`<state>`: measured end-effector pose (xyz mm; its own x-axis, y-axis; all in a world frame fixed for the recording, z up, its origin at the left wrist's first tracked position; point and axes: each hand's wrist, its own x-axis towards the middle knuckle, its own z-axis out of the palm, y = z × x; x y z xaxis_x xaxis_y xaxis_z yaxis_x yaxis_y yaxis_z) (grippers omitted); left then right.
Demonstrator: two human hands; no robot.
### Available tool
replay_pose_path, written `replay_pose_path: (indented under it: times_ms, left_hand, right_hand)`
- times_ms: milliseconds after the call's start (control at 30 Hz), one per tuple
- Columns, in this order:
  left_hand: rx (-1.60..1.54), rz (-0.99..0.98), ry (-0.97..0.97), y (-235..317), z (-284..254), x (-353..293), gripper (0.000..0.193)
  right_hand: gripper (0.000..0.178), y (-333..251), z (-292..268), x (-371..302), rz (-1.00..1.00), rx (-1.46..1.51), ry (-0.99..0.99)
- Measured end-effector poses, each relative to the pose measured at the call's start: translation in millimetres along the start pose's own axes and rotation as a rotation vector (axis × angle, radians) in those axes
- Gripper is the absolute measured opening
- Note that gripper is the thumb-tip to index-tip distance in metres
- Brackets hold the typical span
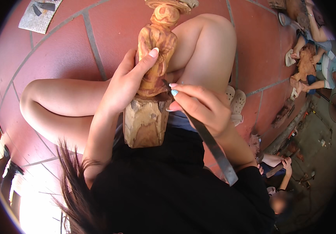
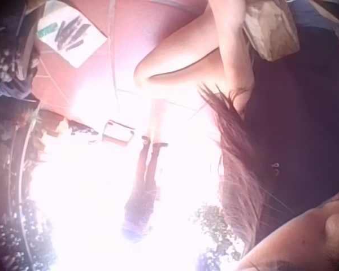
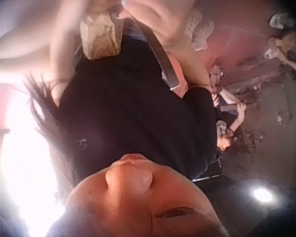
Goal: The person carves a wooden figurine using a metal file, focusing on refining the torso and head details. The person holds the figurine with the left hand and files with the right hand, occasionally rotating the piece to access different angles.
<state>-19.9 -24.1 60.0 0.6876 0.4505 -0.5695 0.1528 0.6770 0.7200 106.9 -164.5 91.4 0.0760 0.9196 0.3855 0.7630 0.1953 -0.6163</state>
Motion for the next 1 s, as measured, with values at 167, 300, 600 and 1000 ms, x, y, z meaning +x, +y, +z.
replay_pose_path:
  times_ms: [167,300,600,1000]
  left_hand:
    - [0.0,0.007,0.001,-0.7,-1.3,-1.4,0.057]
    - [0.005,0.051,-0.006,-5.7,-1.0,1.9,0.057]
    - [0.04,0.039,0.013,-2.9,2.5,-1.9,0.058]
    - [0.054,0.025,0.002,-5.8,-2.8,1.5,0.058]
  right_hand:
    - [0.027,-2.1,0.9,0.7,0.001,-0.018,-0.01]
    - [0.027,-4.8,-3.2,0.9,0.023,-0.027,-0.026]
    - [0.025,-1.5,-3.1,0.1,0.016,-0.051,-0.019]
    - [0.025,-16.4,0.9,-0.3,-0.007,-0.034,-0.025]
